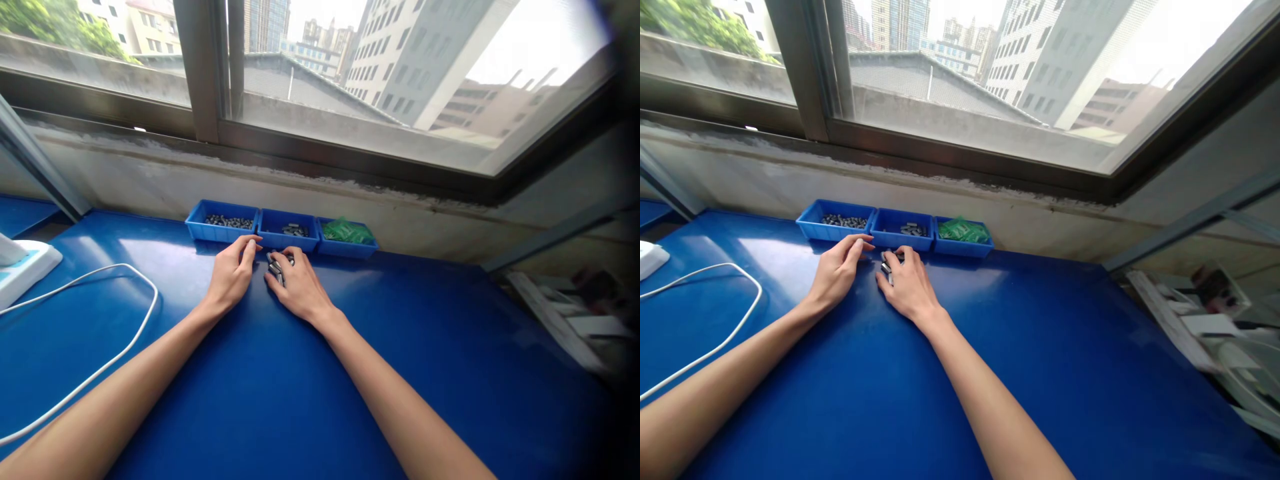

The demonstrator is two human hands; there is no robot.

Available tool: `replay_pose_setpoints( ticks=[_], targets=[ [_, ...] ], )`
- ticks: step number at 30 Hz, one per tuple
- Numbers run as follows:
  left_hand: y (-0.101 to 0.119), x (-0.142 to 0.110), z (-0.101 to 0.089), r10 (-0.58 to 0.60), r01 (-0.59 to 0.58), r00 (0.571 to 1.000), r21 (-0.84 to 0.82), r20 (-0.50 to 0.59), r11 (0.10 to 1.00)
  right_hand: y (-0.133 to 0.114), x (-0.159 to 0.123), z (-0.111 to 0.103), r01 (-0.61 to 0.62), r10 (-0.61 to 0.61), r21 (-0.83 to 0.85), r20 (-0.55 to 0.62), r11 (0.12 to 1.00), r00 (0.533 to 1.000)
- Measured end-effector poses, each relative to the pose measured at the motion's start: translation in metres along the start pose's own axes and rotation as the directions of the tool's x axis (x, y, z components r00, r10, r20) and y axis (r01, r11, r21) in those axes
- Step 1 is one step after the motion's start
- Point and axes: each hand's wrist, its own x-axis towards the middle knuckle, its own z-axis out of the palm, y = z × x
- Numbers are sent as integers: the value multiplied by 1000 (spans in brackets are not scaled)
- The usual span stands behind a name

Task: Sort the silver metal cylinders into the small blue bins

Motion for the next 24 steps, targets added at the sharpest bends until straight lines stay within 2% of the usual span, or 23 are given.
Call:
replay_pose_setpoints(
  ticks=[5,15,19,24],
  targets=[
    [-3,0,1,-22,22,1000,-40,3,999,4,0,1,23,-23,2,-11,1000,1000],
    [-3,0,1,-23,24,1000,-50,16,998,8,2,3,94,-93,-32,46,995,995],
    [-2,0,1,-26,27,999,-38,18,999,15,7,1,180,-181,11,63,984,982],
    [-2,1,1,-11,10,999,37,50,999,27,15,0,346,-355,119,71,931,932]
  ],
)
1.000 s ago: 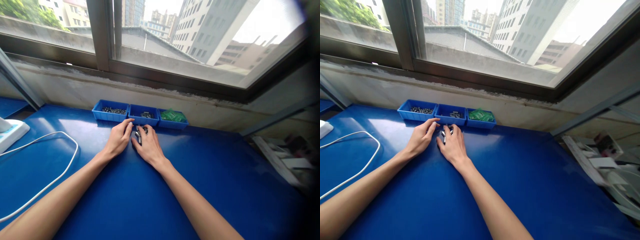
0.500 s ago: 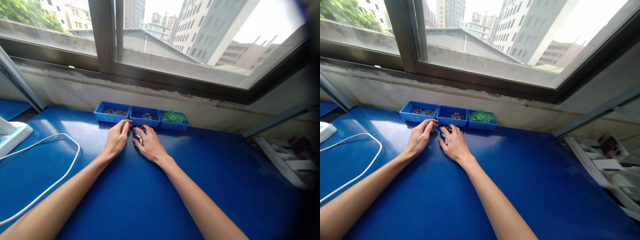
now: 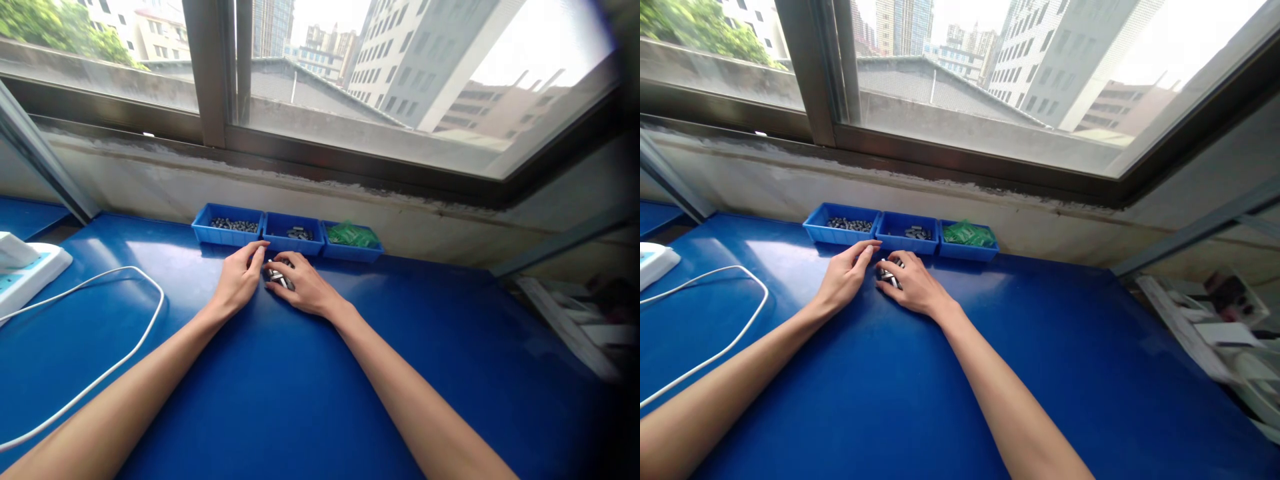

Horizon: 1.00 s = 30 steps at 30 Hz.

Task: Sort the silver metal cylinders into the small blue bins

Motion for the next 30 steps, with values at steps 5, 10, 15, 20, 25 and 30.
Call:
replay_pose_setpoints(
  ticks=[5,10,15,20,25,30],
  targets=[
    [-1,0,1,17,-22,998,73,66,997,5,1,-2,109,-108,-44,25,993,994],
    [-3,0,-2,-1,-1,996,24,84,1000,-3,-7,-13,126,-137,-227,-30,966,990],
    [-7,-1,-2,98,-122,975,112,198,986,-14,-18,-22,-12,-8,-387,-50,922,999],
    [-7,-3,-1,194,-249,946,199,261,948,-13,-19,-19,-213,224,-403,-20,890,974],
    [-5,-3,-1,226,-294,931,222,286,930,-7,-16,-18,-261,270,-356,-26,897,962],
    [-6,-1,-5,248,-324,920,230,305,918,-1,-15,-18,-230,215,-312,-82,922,973]
  ],
)
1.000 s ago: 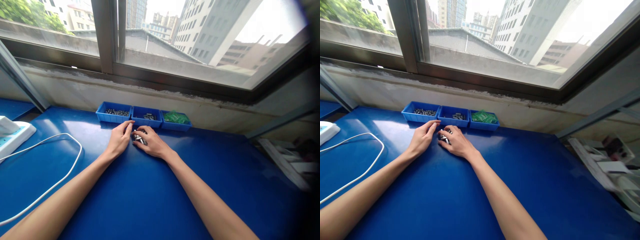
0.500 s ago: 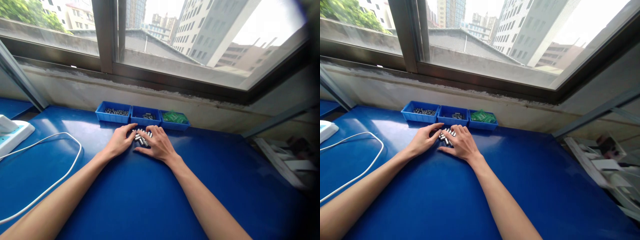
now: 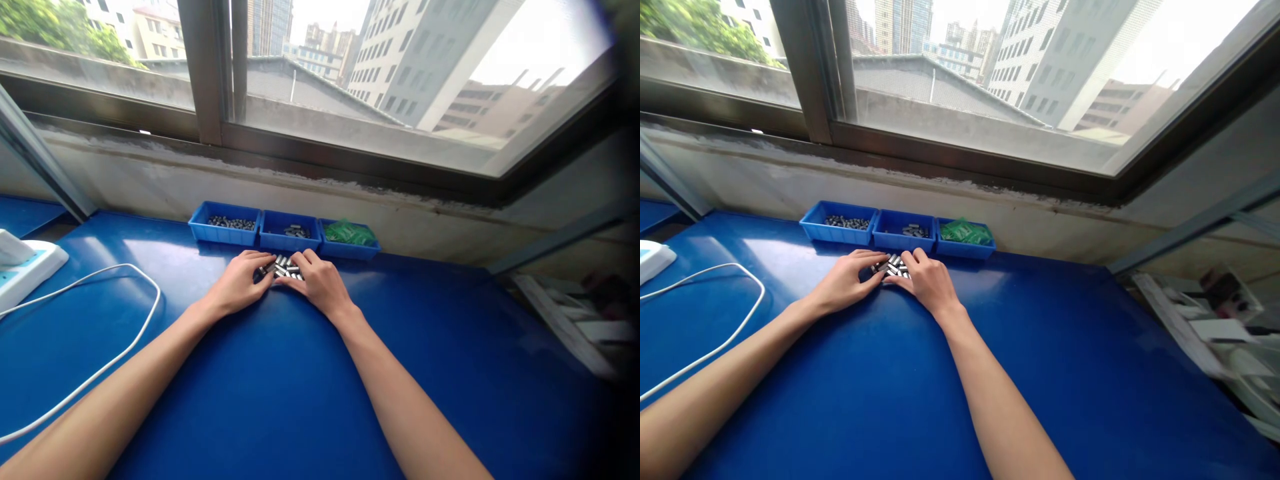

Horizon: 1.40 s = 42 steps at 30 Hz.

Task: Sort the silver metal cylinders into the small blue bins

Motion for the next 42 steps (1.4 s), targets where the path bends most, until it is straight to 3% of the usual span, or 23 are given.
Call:
replay_pose_setpoints(
  ticks=[7,15,20,23,25,28,33,36,42],
  targets=[
    [-11,-4,-16,12,-11,997,-9,78,1000,-1,-5,1,-43,57,146,-98,988,994],
    [-26,-3,-17,30,-29,999,42,-32,999,-1,-7,-2,-21,61,288,-131,957,990],
    [-25,-3,-18,-1,5,998,57,-63,998,-1,-8,-3,-5,71,287,-220,958,973],
    [-14,-2,-16,-53,43,988,-68,-147,997,-3,-8,-3,1,83,301,-264,954,961],
    [-4,0,-14,-179,113,959,-285,-218,952,-5,-7,-5,-14,112,331,-280,943,953],
    [10,4,-10,-334,188,926,-554,-175,811,-11,-6,-8,-40,175,421,-288,906,942],
    [15,7,-6,-505,281,857,-731,-100,622,-22,-4,-11,-22,207,529,-293,848,933],
    [13,6,-6,-518,285,851,-751,-88,596,-25,-4,-9,-19,199,555,-265,832,943],
    [17,5,-9,-390,220,919,-740,-62,635,-27,-2,-6,-25,195,690,-169,724,966]
  ],
)
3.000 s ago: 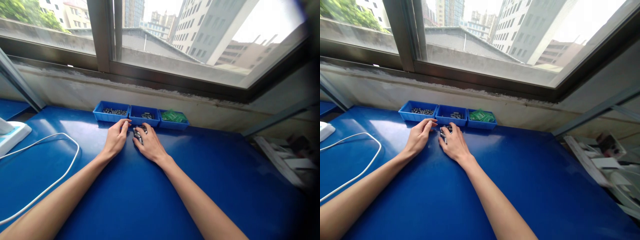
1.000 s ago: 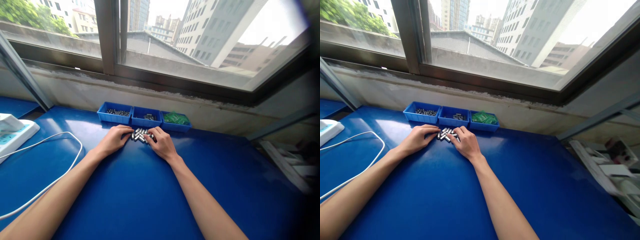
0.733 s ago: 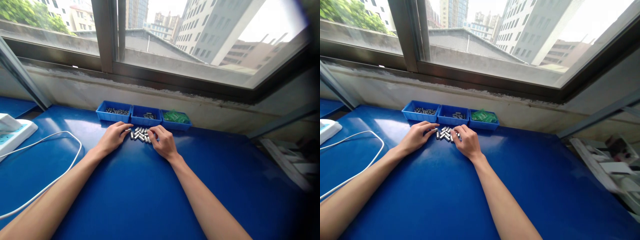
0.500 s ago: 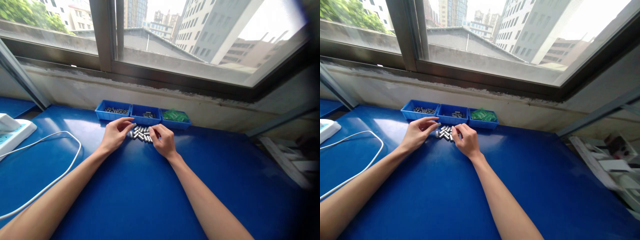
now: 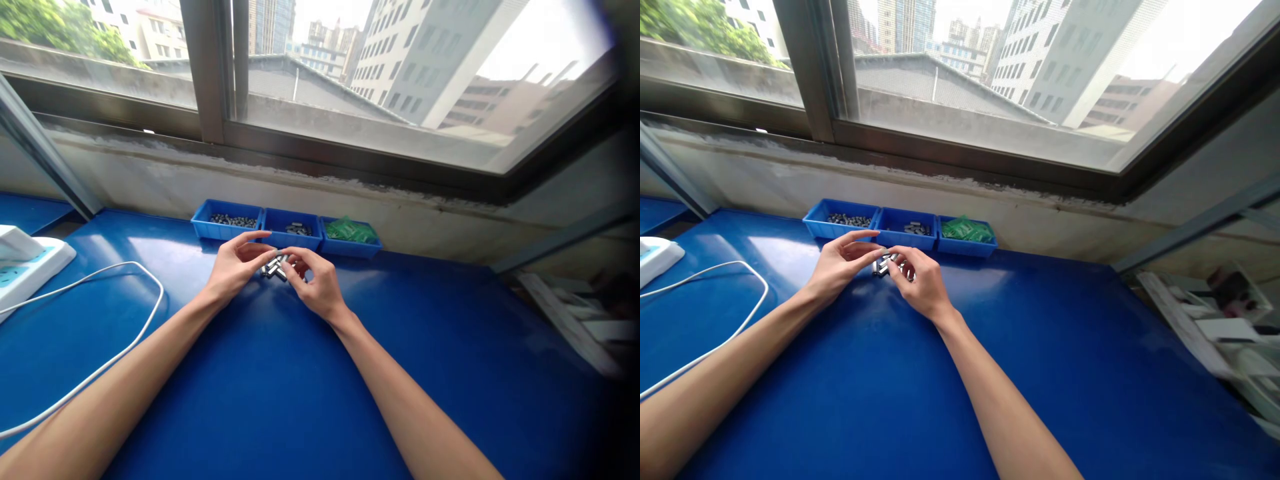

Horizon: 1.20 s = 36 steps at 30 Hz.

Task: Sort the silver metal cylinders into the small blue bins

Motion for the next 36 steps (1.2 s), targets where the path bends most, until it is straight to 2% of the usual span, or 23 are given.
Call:
replay_pose_setpoints(
  ticks=[5,11,13,15,17,18,19,21,23,26,29,32,36],
  targets=[
    [2,-1,1,-1,1,1000,-26,15,1000,3,1,4,-110,108,210,19,972,994],
    [4,-2,0,-10,13,995,-35,97,999,7,3,5,-239,237,429,57,871,970],
    [4,-2,0,16,-15,994,-10,109,1000,7,5,6,-259,258,465,68,846,964],
    [1,-2,-1,75,-83,993,93,87,992,7,9,6,-259,275,471,35,843,961],
    [-4,-1,-6,180,-195,981,313,78,930,8,14,6,-237,293,447,-57,862,955],
    [-6,-1,-8,238,-257,966,444,99,858,9,18,5,-224,298,427,-116,876,948],
    [-9,0,-12,282,-325,945,557,165,764,10,21,5,-211,299,400,-171,892,939],
    [-12,0,-17,303,-431,902,671,307,603,13,30,3,-198,289,332,-251,922,924],
    [-14,0,-21,287,-492,871,698,399,521,16,38,0,-195,265,242,-303,951,915],
    [-14,0,-24,263,-522,852,700,453,488,21,49,-3,-202,210,61,-357,978,910],
    [-14,1,-26,246,-526,849,698,468,486,26,54,-6,-216,174,-89,-345,972,922],
    [-16,2,-27,245,-524,850,698,467,487,28,50,-6,-188,135,-152,-306,970,942],
    [-17,2,-28,246,-524,849,688,468,502,24,35,-4,-132,72,-169,-320,977,945]
  ],
)
